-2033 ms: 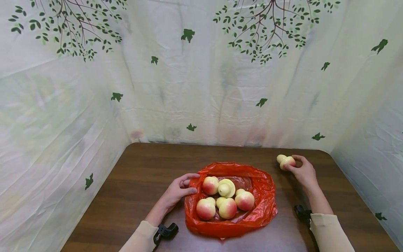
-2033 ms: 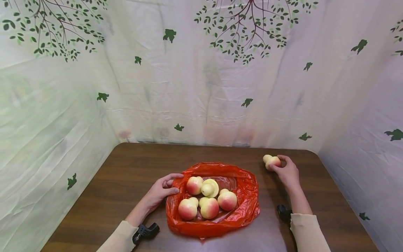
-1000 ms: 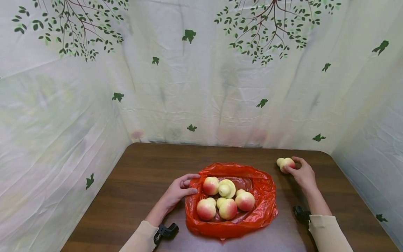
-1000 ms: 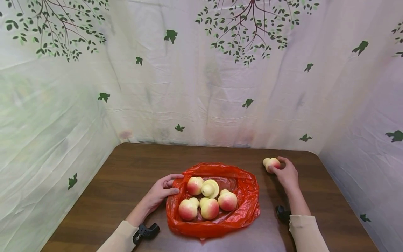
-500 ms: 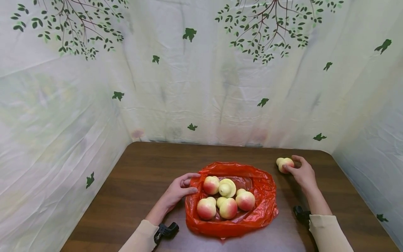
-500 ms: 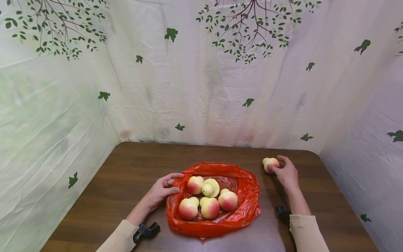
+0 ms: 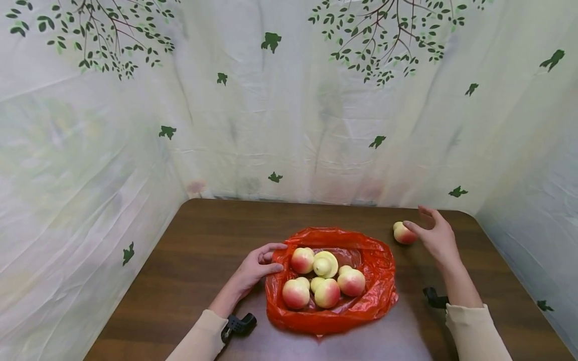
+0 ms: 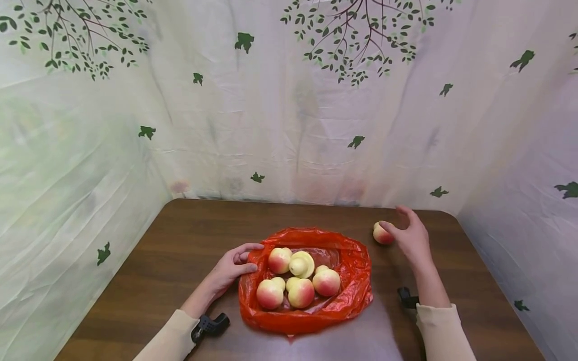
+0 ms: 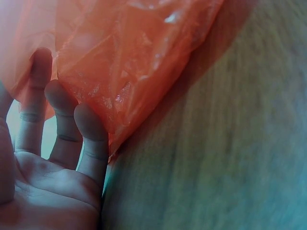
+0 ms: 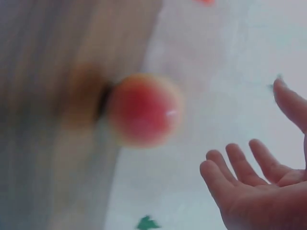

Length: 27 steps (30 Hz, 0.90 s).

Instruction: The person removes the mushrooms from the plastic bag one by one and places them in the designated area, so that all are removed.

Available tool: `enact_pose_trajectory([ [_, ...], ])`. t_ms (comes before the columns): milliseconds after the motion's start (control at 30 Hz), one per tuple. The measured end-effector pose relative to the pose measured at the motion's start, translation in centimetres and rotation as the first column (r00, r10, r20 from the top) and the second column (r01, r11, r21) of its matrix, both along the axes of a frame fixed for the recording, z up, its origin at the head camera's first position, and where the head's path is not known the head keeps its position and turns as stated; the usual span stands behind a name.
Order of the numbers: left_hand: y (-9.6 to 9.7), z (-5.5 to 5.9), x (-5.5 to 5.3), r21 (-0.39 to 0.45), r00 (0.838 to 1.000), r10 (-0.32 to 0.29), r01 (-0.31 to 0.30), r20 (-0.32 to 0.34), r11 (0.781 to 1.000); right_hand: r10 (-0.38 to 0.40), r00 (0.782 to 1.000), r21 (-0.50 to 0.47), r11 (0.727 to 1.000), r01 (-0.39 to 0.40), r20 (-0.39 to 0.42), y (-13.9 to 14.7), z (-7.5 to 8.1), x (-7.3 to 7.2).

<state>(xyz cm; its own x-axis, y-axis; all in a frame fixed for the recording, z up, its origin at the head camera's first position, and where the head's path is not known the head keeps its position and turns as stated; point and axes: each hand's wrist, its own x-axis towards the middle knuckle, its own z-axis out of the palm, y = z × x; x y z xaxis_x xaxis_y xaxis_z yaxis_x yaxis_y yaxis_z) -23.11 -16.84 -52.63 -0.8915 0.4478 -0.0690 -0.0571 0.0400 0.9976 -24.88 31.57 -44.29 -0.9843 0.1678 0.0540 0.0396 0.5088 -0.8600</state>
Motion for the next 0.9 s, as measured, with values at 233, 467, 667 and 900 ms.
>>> enact_pose_trajectory([
  [233, 0.1, -0.3, -0.2, -0.009, 1.0, -0.001, 0.001, -0.016, 1.0, 0.109, 0.994, -0.048, 0.993, -0.109, -0.006, -1.9, 2.9, 1.8],
  [467, 0.1, -0.2, -0.2, -0.022, 1.0, 0.007, -0.007, -0.011, 1.0, 0.271, 0.962, -0.069, 0.959, -0.274, -0.041, -3.5, 3.9, 3.4],
  [667, 0.0, 0.0, -0.2, -0.013, 1.0, 0.003, -0.003, -0.015, 1.0, 0.405, 0.911, -0.11, 0.905, -0.411, -0.08, -4.8, 3.1, 4.5],
  [900, 0.0, 0.1, 0.0, -0.011, 1.0, 0.007, -0.007, -0.015, 1.0, 0.51, 0.859, -0.148, 0.847, -0.51, -0.043, -6.4, 1.8, 5.0],
])
